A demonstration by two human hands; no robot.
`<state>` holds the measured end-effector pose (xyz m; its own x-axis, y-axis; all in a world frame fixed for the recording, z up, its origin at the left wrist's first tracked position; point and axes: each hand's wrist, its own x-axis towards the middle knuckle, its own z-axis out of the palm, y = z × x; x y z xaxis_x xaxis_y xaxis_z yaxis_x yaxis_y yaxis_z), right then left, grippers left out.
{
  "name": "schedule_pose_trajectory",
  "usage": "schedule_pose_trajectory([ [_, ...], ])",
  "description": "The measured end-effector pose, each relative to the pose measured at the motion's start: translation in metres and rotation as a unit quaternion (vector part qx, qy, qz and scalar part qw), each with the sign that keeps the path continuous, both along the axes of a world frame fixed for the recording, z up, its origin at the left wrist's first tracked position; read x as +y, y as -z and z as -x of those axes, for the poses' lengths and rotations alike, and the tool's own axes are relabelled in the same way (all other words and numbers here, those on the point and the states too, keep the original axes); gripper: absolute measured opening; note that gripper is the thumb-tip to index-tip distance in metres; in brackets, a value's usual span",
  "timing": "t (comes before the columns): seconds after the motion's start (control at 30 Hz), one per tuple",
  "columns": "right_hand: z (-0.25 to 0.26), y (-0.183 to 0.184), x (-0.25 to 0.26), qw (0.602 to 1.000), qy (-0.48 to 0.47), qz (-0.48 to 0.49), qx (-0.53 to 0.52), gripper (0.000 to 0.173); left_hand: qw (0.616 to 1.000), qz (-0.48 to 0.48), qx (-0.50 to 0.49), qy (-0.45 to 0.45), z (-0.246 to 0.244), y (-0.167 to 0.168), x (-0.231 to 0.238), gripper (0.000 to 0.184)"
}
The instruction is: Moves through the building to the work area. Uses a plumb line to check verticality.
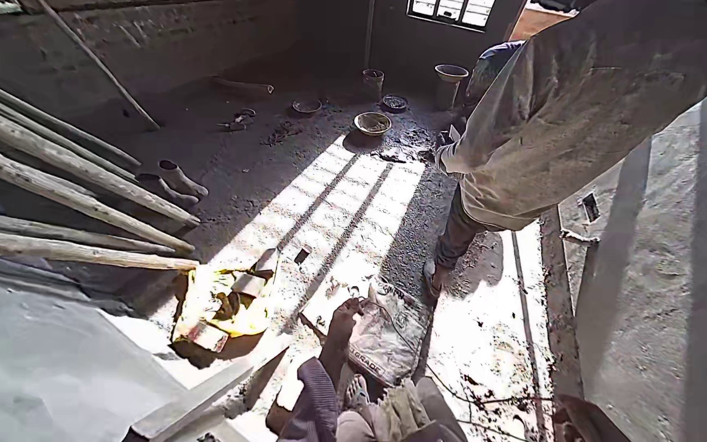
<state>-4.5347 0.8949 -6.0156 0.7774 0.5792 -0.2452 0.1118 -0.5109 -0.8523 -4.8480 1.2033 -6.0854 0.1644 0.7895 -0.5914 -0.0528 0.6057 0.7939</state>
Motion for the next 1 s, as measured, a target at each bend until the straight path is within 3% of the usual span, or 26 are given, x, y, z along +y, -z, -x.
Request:
schedule_pose_trajectory([
  [0.13,-0.024,-0.002,0.103,1.000,0.021,-0.008,-0.021,0.032,0.998,-0.053,0.043,-0.001,-0.011,0.006,0.118,0.031],
  [0.27,-0.066,0.030,0.204,1.000,0.005,0.007,0.012,0.035,0.996,-0.026,0.085,-0.016,-0.033,0.010,0.230,0.031],
  [0.4,-0.129,0.070,0.320,1.000,0.018,0.002,0.025,0.033,0.987,-0.019,0.147,-0.070,-0.059,0.040,0.335,0.034],
  [0.5,-0.179,0.079,0.433,0.997,0.057,-0.025,0.053,0.029,0.979,0.007,0.165,-0.117,-0.082,0.031,0.417,0.037],
  [0.6,-0.211,0.062,0.537,0.995,0.032,-0.069,0.059,0.022,0.975,0.012,0.149,-0.164,-0.095,0.016,0.477,0.037],
  [0.7,-0.234,0.048,0.633,0.993,-0.046,-0.097,0.045,0.019,0.970,0.009,0.135,-0.199,-0.103,0.007,0.537,0.038],
  [0.8,-0.249,0.047,0.712,0.994,-0.101,-0.042,0.003,0.020,0.965,0.030,0.142,-0.216,-0.113,0.011,0.605,0.038],
  [1.0,-0.250,0.089,0.825,0.996,-0.047,-0.057,0.059,0.019,0.973,0.069,0.121,-0.185,-0.148,0.054,0.757,0.037],
])
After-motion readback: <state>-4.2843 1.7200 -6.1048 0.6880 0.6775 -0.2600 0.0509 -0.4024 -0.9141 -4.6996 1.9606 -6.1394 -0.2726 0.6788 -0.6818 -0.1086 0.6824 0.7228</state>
